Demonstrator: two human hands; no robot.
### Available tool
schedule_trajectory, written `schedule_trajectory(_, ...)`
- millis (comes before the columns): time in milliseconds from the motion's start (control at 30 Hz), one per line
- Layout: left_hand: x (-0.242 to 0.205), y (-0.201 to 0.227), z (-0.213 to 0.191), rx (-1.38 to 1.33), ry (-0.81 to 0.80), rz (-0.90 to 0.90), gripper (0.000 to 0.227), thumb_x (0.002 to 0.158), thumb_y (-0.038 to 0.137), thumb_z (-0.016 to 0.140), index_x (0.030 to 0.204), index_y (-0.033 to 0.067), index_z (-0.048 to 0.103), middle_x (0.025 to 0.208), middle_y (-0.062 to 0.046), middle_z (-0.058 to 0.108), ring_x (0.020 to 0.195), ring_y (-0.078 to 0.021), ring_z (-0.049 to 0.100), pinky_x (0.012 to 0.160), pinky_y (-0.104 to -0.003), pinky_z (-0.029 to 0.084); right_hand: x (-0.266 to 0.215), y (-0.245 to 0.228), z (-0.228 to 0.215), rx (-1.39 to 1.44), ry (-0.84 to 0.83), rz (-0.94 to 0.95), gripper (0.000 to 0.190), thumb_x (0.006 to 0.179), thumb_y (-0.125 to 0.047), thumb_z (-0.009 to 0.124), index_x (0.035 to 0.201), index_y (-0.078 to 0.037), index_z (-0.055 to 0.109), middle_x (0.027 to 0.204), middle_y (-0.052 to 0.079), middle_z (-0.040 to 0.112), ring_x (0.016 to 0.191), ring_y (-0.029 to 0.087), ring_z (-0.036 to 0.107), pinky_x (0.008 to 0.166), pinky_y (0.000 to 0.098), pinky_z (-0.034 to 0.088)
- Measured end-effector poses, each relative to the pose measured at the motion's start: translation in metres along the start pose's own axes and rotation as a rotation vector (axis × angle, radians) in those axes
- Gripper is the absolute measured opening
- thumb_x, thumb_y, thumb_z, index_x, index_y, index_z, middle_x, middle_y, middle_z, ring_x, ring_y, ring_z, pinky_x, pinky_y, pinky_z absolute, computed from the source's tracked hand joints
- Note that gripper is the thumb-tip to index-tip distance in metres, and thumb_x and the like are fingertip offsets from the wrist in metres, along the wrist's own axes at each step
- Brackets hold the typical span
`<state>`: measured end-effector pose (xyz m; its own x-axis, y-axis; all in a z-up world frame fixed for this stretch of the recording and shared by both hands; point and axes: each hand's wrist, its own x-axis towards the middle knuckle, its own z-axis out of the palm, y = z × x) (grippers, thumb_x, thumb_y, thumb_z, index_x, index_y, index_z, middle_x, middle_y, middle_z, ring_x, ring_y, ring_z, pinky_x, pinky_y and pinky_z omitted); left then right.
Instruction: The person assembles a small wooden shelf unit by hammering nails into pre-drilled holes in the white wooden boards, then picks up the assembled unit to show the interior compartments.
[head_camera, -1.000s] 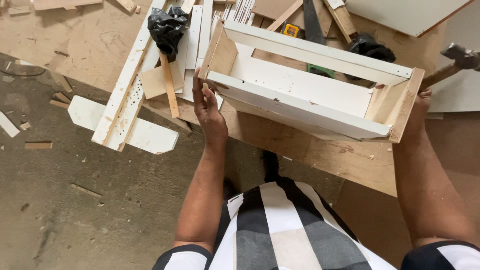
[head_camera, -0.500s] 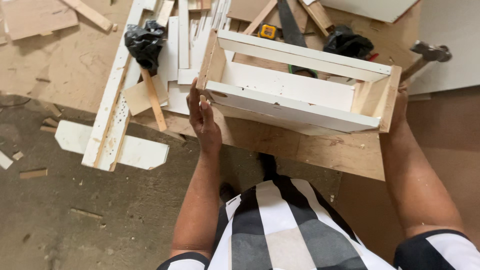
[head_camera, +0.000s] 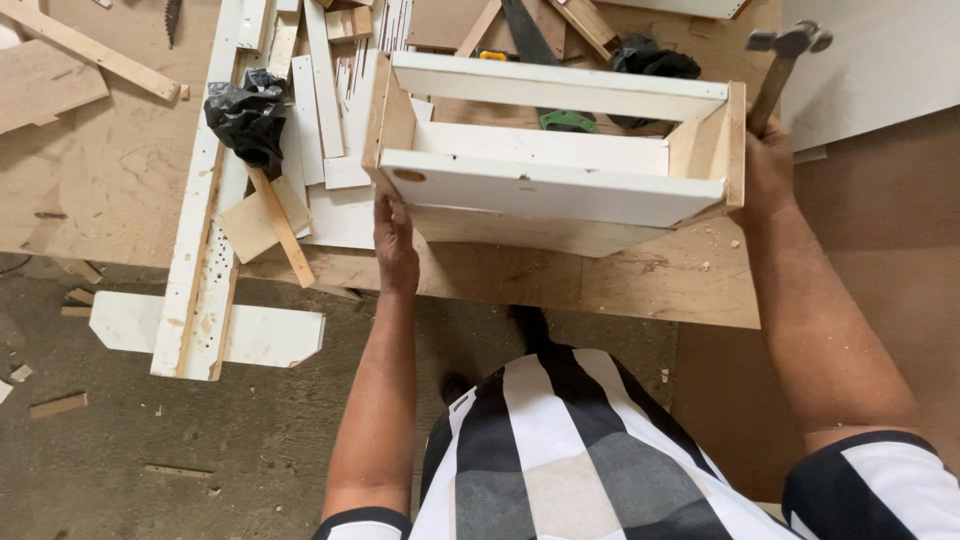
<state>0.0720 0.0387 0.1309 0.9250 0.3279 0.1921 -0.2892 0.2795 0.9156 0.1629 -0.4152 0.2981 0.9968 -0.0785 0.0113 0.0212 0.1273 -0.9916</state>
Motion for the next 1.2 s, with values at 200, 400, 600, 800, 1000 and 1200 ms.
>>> schedule_trajectory(200, 0.004, 0.005, 0.004, 0.245, -0.051, -0.085, 0.089, 0.088, 0.061, 0.071, 0.157, 0.0211, 0.031, 0.141, -0.008, 0.047, 0.121, -0.0232, 0.052, 0.096, -0.041, 0.055, -0.014, -0.048, 0.023, -0.073, 0.005, 0.042, 0.04, 0.107, -0.039, 0.055, 0.106, 0.001, 0.06, 0.09, 0.006, 0.068, 0.08, 0.014, 0.073, 0.072, 0.0281, 0.067)
schedule_trajectory(400, 0.021, -0.033, -0.016, 0.406, -0.044, -0.192, 0.074, 0.1, 0.068, 0.064, 0.135, 0.0028, 0.053, 0.116, -0.022, 0.057, 0.107, -0.0292, 0.058, 0.091, -0.039, 0.054, -0.027, -0.077, 0.043, -0.396, -0.004, 0.067, 0.045, 0.097, -0.029, 0.084, 0.118, 0.002, 0.059, 0.097, 0.006, 0.065, 0.085, 0.013, 0.067, 0.078, 0.0259, 0.061)
schedule_trajectory(600, 0.044, -0.038, -0.017, 0.171, -0.079, 0.054, 0.097, 0.1, 0.079, 0.04, 0.159, 0.0023, 0.037, 0.154, -0.017, 0.051, 0.144, -0.0259, 0.045, 0.12, -0.039, 0.036, -0.032, -0.09, 0.053, -0.473, 0.051, 0.223, 0.037, 0.089, -0.023, 0.082, 0.111, 0.0, 0.061, 0.089, 0.004, 0.065, 0.075, 0.011, 0.068, 0.067, 0.0255, 0.062)
schedule_trajectory(800, 0.056, -0.04, 0.003, 0.142, 0.02, 0.11, 0.072, 0.109, 0.063, 0.034, 0.134, -0.0015, 0.054, 0.119, -0.011, 0.067, 0.112, -0.0183, 0.059, 0.098, -0.034, 0.049, -0.027, -0.084, 0.052, -0.44, 0.07, 0.227, 0.032, 0.089, -0.015, 0.079, 0.109, 0.002, 0.061, 0.089, 0.007, 0.064, 0.073, 0.016, 0.068, 0.061, 0.0287, 0.061)
schedule_trajectory(1000, 0.046, -0.028, 0.024, 0.154, 0.137, 0.125, 0.06, 0.119, 0.049, 0.032, 0.103, -0.0012, 0.06, 0.076, 0.001, 0.054, 0.071, -0.0088, 0.045, 0.063, -0.029, 0.04, -0.023, -0.074, 0.035, -0.428, 0.082, 0.185, 0.033, 0.088, -0.012, 0.075, 0.11, 0.007, 0.061, 0.09, 0.011, 0.065, 0.074, 0.019, 0.071, 0.062, 0.0298, 0.064)
schedule_trajectory(1200, 0.032, 0.089, 0.075, 0.364, 0.112, 0.319, 0.061, 0.115, 0.048, 0.033, 0.15, 0.0023, 0.055, 0.09, -0.007, 0.067, 0.074, -0.011, 0.048, 0.067, -0.028, 0.045, -0.022, -0.056, -0.01, -0.201, 0.015, 0.193, 0.04, 0.09, -0.009, 0.071, 0.119, 0.015, 0.057, 0.098, 0.017, 0.066, 0.079, 0.025, 0.073, 0.066, 0.0331, 0.065)
